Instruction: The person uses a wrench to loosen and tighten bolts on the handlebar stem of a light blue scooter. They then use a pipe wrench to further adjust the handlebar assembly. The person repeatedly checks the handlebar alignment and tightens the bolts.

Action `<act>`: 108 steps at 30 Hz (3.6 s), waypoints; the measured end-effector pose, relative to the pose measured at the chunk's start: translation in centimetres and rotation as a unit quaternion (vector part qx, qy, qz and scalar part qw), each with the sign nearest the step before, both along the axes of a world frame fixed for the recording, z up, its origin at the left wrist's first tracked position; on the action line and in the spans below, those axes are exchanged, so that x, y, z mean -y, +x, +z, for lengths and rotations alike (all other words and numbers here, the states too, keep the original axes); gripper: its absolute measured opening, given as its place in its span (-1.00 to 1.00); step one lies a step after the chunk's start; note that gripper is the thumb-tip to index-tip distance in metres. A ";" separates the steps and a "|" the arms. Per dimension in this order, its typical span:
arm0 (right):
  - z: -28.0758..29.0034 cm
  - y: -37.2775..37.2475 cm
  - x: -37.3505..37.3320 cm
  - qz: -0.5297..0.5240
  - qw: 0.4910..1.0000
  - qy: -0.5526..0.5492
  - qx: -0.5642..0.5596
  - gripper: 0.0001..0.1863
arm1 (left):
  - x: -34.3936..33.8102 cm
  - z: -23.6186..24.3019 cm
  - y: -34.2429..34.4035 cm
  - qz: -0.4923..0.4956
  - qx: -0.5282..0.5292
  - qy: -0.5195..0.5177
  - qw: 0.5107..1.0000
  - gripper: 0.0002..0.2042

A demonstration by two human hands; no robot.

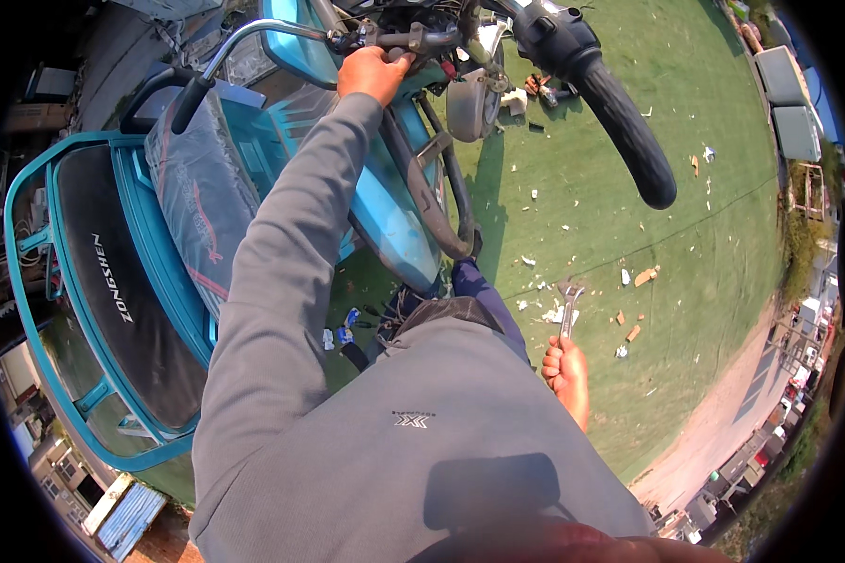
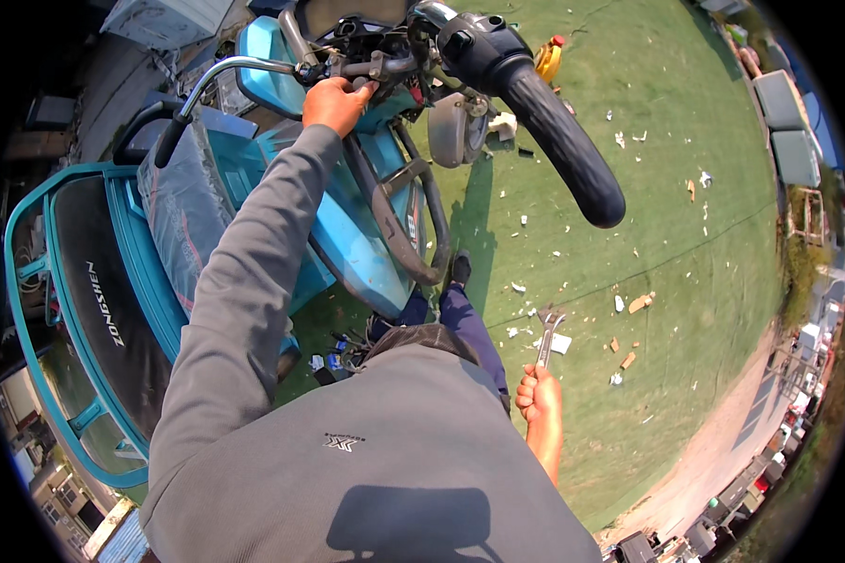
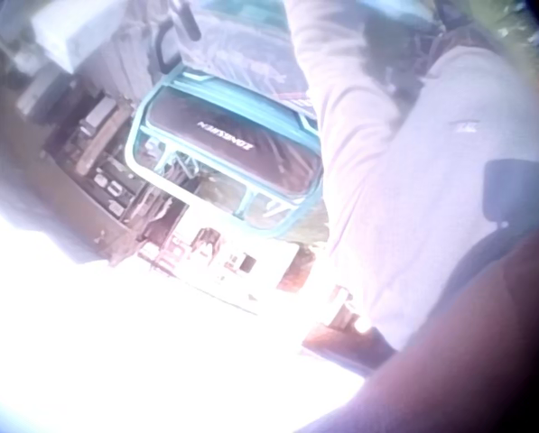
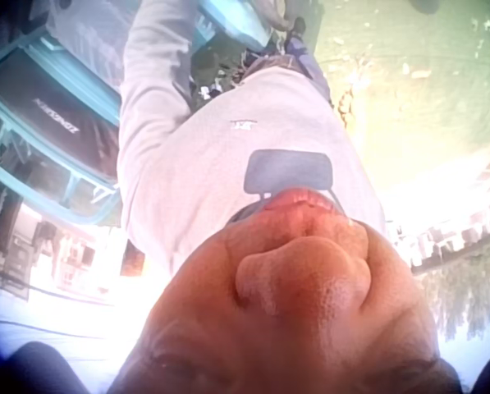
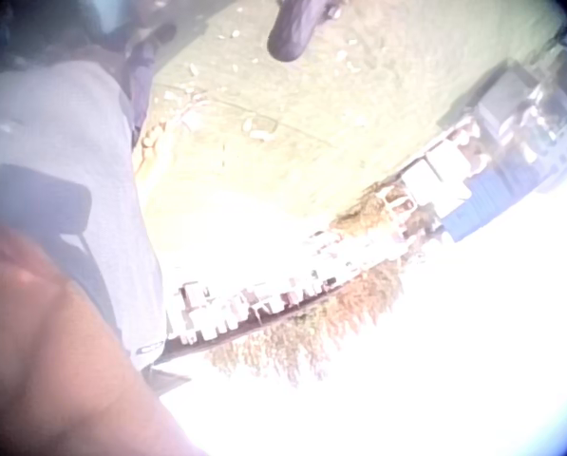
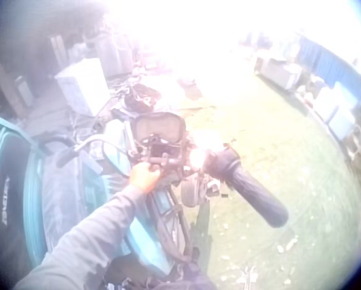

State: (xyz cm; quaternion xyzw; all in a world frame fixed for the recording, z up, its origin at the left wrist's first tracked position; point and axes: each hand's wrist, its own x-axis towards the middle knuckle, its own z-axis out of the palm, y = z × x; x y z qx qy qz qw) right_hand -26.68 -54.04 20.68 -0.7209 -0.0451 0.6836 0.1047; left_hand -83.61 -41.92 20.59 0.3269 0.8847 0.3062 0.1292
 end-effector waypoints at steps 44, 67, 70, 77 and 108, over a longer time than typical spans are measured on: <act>0.0 -0.5 -1.1 0.019 1.000 -0.007 -0.008 -0.73 | -0.4 0.3 -0.2 -0.021 -0.070 -0.022 0.997 -0.56; 0.0 0.0 -0.2 0.008 1.000 0.003 -0.001 -0.72 | -0.2 0.8 0.5 -0.010 -0.061 -0.033 0.998 -0.57; -0.4 0.3 -0.3 0.007 1.000 -0.004 -0.010 -0.72 | -0.4 0.3 0.4 0.006 -0.045 -0.013 0.999 -0.57; -0.1 -0.1 -0.7 0.014 1.000 -0.002 0.000 -0.72 | -0.3 -0.1 0.0 -0.022 -0.079 0.047 0.996 -0.57; -4.2 2.2 0.2 -0.070 0.997 -0.025 -0.038 -0.70 | -0.5 0.9 -0.3 0.018 0.109 0.021 0.994 -0.54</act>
